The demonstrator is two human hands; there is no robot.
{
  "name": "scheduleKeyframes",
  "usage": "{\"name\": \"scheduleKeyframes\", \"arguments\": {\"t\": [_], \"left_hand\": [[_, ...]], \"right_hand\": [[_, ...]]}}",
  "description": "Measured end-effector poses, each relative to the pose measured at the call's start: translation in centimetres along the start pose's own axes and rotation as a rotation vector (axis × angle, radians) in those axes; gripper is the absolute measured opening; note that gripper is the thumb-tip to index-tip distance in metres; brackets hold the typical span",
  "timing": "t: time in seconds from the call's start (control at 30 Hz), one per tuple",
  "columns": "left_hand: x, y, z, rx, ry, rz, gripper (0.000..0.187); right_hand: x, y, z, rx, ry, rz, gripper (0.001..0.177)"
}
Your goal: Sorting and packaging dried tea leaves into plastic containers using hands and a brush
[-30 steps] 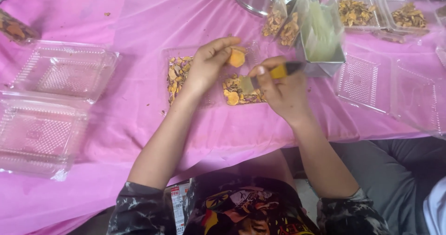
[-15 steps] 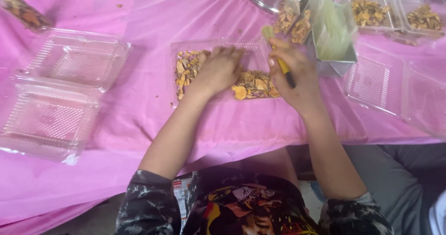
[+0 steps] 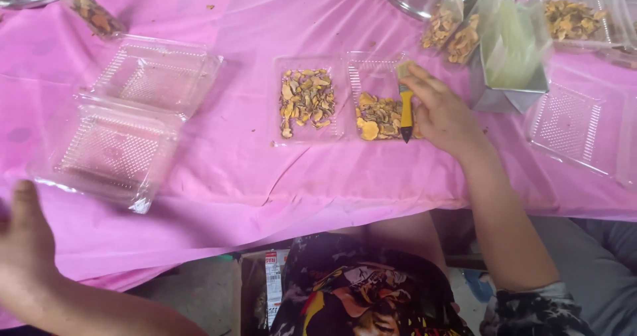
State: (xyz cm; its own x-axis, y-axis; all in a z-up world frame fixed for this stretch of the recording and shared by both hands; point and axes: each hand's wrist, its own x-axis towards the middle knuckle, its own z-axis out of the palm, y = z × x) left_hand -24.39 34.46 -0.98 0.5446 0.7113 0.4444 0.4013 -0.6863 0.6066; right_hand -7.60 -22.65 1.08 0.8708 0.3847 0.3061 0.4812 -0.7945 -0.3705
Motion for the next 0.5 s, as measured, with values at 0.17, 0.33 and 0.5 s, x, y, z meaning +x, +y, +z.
{"name": "scheduleKeyframes", "arguments": {"t": [0.17,0.33,0.5], "left_hand": [[-2.7,4.8,0.4,-0.189,-0.368,-0.157,0.072],[-4.1,5.5,5.0,-0.644,-0.125,-0.385,0.082],[-4.3,-0.3,5.3,-0.771,0.151,-0.460,0.051]], "right_hand": [[-0.2,0.6,0.2,-0.034,0.048,0.059,0.051],[-0.7,2.2,1.1,-0.075,0.084,0.025,0.045],[-1.0,3.3,1.4,-0.048,0.150,-0.020,0.043]]}}
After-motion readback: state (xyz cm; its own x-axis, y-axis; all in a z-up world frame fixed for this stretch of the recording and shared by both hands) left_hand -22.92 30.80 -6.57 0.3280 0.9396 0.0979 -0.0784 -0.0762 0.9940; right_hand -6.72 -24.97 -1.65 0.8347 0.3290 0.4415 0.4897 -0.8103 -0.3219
